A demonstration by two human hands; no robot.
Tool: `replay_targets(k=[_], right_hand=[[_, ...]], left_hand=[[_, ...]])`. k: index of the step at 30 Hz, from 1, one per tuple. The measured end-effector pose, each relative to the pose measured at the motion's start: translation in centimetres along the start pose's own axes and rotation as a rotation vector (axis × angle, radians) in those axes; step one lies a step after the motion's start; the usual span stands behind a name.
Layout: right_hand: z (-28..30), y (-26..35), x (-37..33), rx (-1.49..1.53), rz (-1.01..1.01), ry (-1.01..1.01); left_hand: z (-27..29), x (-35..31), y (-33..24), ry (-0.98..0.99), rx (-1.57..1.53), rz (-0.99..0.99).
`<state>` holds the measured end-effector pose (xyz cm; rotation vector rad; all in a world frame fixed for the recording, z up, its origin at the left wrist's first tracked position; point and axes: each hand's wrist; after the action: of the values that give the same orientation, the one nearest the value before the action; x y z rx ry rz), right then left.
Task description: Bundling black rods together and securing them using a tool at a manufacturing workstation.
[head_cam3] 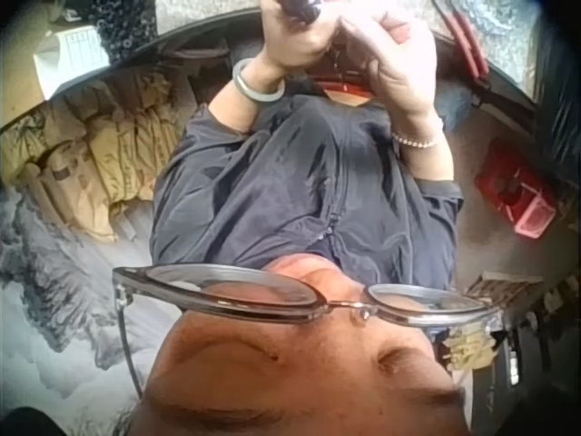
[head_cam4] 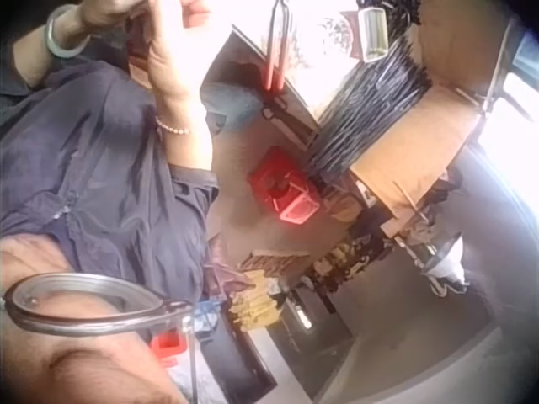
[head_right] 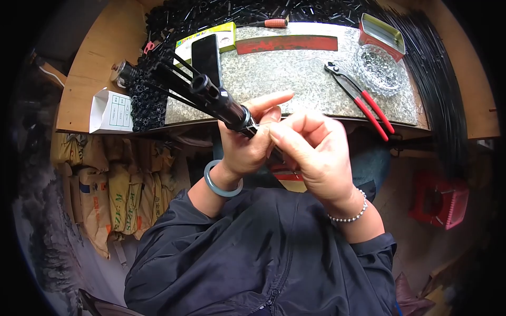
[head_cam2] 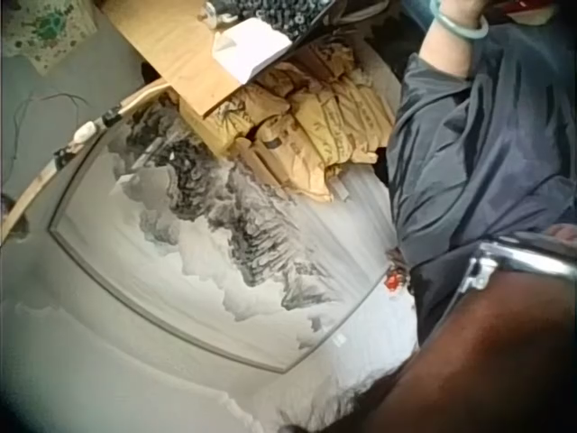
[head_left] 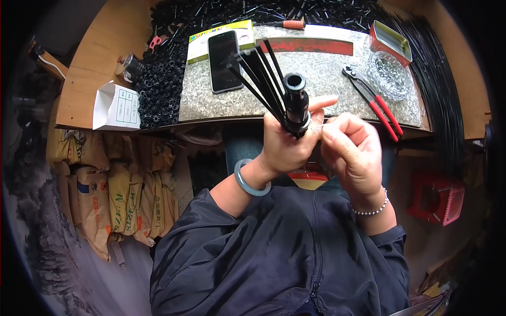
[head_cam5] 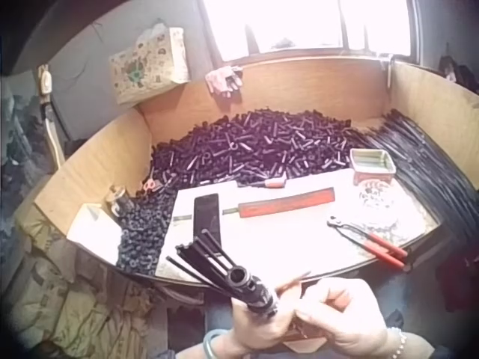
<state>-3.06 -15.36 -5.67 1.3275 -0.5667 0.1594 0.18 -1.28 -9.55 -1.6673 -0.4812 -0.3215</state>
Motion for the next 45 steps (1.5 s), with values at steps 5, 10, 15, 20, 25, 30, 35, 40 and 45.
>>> replay_targets(k=[5, 10, 15, 20, 25, 30, 35, 40, 45], right_hand=[[1.7, -4.0, -0.2, -0.144, -0.213, -0.026], [6.9, -11.2, 2.4, -0.958, 0.533, -0.124], [7.3, -12.2, 2.5, -1.064, 0.314, -0.022], [8.9, -6.0, 2.3, -0.535, 0.150, 0.135], [6.9, 2.8, 1.4, -0.758, 0.435, 0.273], [6.3, 3.6, 1.5, -0.931, 0.744, 0.291], [6.2, 3.4, 1.1, -0.981, 0.828, 0.305], [8.5, 3.0, 1.6, -0.437, -0.048, 0.810], [7.3, 1.3, 1.1, 0.239, -0.969, 1.198]], left_hand=[[2.0, 0.6, -0.2, 0.028, -0.059, 0.226], [1.8, 0.9, -0.5, 0.007, -0.095, 0.293], [1.7, 0.9, -0.6, -0.041, -0.101, 0.274], [1.5, 1.2, -0.3, -0.091, -0.029, 0.260], [1.1, 1.2, 0.2, -0.151, 0.026, 0.286], [0.3, 1.2, 0.1, -0.156, -0.008, 0.363], [0.6, 0.9, 0.2, -0.108, -0.085, 0.313], [1.5, 0.2, 0.0, 0.008, -0.132, 0.169], [1.3, 0.5, -1.5, 0.040, -0.101, 0.168]])
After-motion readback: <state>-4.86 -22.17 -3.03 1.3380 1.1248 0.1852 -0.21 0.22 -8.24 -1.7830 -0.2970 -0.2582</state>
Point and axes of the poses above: each hand's wrist, its own x-axis towards the middle knuckle, its own z-axis out of the back of the hand, y = z × x, and after that the axes turned 14 degrees about -y, right-handed
